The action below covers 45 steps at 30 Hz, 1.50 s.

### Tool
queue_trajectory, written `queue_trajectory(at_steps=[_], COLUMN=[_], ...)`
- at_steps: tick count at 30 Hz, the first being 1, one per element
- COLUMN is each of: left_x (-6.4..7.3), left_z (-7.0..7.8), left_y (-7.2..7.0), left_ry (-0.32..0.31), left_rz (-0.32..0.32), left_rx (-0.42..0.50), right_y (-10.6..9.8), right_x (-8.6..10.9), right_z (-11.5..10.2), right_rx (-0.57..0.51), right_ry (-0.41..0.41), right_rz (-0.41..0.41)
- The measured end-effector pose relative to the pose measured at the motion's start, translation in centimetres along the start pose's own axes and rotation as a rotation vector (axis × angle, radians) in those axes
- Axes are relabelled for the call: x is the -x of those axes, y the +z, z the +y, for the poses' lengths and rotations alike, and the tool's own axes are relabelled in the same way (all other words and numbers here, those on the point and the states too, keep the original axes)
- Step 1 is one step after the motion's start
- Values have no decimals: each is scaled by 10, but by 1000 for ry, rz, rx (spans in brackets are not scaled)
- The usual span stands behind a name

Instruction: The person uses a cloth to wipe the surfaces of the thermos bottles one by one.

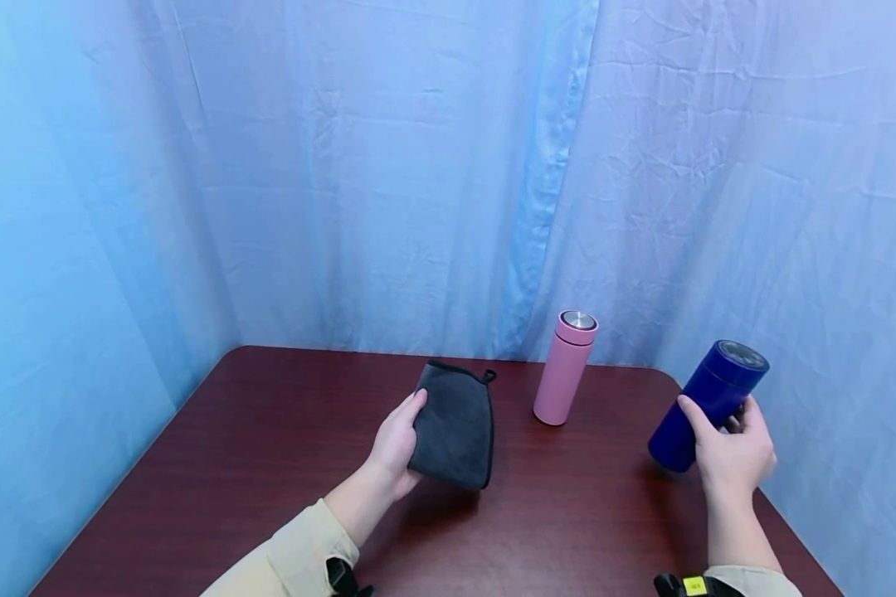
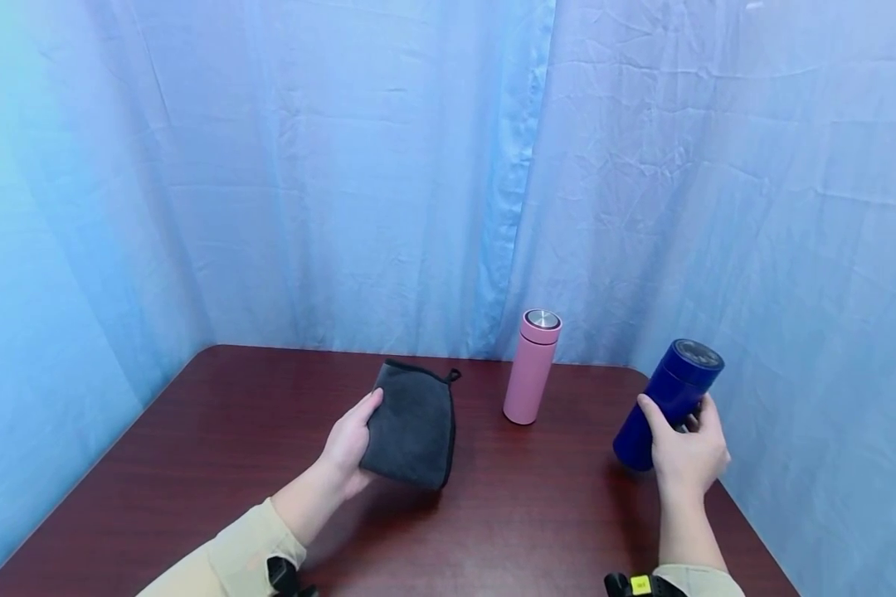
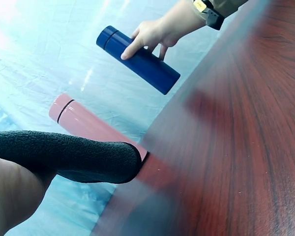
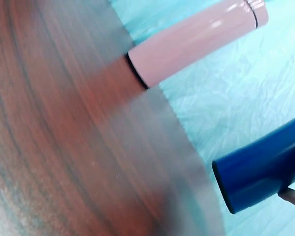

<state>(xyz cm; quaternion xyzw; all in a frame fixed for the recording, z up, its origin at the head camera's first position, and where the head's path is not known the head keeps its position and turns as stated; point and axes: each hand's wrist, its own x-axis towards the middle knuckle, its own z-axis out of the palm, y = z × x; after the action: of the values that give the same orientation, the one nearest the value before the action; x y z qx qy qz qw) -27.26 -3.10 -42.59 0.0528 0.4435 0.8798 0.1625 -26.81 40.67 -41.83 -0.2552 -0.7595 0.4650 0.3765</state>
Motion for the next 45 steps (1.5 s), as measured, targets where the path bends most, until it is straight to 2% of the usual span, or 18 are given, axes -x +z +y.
queue_trajectory(at_steps=[8, 15, 20, 26, 31, 35, 41, 45], left_x=[6, 14, 22, 27, 28, 29, 32, 34], left_z=[17, 29, 35, 37, 40, 41, 41, 40], left_y=[-3, -4, -4, -7, -11, -14, -15, -13], left_ry=[49, 95, 131, 136, 142, 146, 132, 146], left_rz=[-5, -3, -24, -44, -30, -12, -8, -28], left_rx=[-51, -58, -79, -100, -131, -144, -173, -233], right_y=[4, 10, 14, 25, 34, 42, 57, 68], right_x=[13, 30, 46, 62, 76, 87, 103, 113], right_z=[-34, -61, -78, -88, -96, -105, -110, -110], right_rx=[-17, -63, -95, -96, -154, -265, -391, -449], right_ry=[-83, -232, -283, -330, -335, -295, -237, -214], right_rz=[-116, -176, -244, -401, -570, -685, -789, -844])
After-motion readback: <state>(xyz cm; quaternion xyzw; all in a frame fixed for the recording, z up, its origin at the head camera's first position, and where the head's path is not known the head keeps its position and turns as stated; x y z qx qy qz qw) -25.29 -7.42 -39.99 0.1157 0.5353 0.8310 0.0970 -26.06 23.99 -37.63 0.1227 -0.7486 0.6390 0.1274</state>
